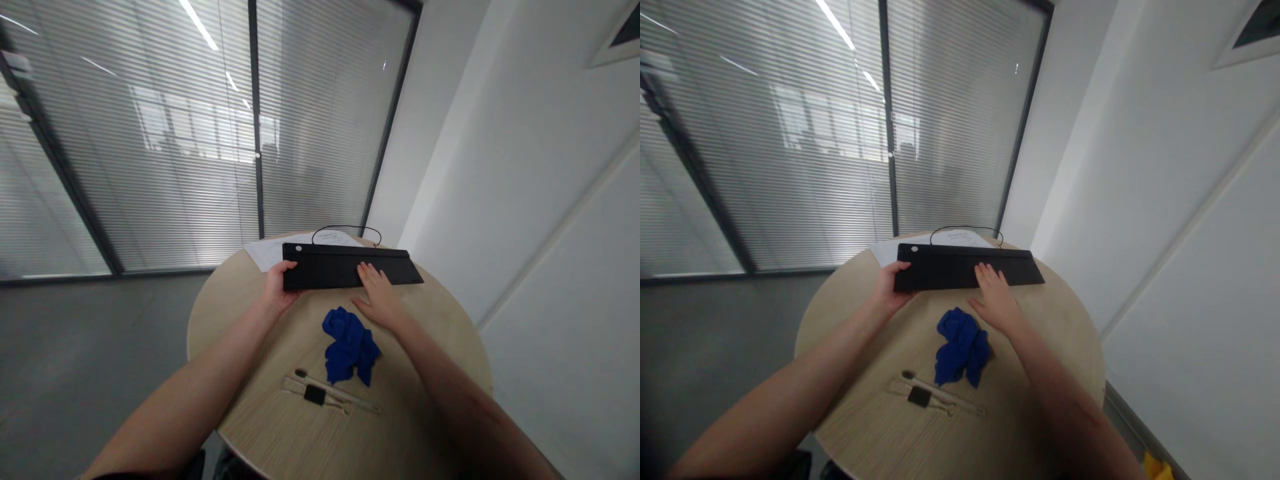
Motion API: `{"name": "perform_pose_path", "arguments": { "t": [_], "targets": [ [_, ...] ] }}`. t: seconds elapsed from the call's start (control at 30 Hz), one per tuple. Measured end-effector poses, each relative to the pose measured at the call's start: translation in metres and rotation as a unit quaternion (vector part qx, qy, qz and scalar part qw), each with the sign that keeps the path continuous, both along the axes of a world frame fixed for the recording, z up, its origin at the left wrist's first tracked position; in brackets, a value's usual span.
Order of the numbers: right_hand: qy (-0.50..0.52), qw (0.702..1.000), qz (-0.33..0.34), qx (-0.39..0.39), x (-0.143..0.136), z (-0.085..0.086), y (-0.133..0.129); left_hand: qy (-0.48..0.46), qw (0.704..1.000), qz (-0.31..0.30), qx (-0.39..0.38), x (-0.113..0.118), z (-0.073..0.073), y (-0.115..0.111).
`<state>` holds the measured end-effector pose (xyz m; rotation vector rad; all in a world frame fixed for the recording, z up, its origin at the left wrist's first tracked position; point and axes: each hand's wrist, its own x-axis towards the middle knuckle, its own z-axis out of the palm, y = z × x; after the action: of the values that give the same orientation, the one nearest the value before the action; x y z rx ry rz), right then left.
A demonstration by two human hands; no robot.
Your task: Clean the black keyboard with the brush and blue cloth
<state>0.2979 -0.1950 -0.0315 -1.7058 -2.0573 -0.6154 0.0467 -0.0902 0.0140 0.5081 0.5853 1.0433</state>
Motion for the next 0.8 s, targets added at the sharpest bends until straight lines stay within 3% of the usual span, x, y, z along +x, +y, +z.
{"name": "perform_pose_path", "arguments": {
  "t": [0.13, 0.43, 0.8],
  "targets": [
    [-0.012, 0.999, -0.016, -0.043, 0.003, -0.008, 0.005, 0.011, 1.0, -0.001, -0.01, 0.002, -0.004, 0.002],
    [0.028, 0.996, -0.065, 0.063, -0.002, -0.004, 0.002, -0.015, 1.0, -0.003, 0.025, 0.001, 0.003, -0.004],
    [0.017, 0.993, -0.054, 0.101, 0.007, 0.001, -0.005, -0.013, 0.993, -0.059, 0.1, 0.011, 0.004, -0.029]
  ]
}}
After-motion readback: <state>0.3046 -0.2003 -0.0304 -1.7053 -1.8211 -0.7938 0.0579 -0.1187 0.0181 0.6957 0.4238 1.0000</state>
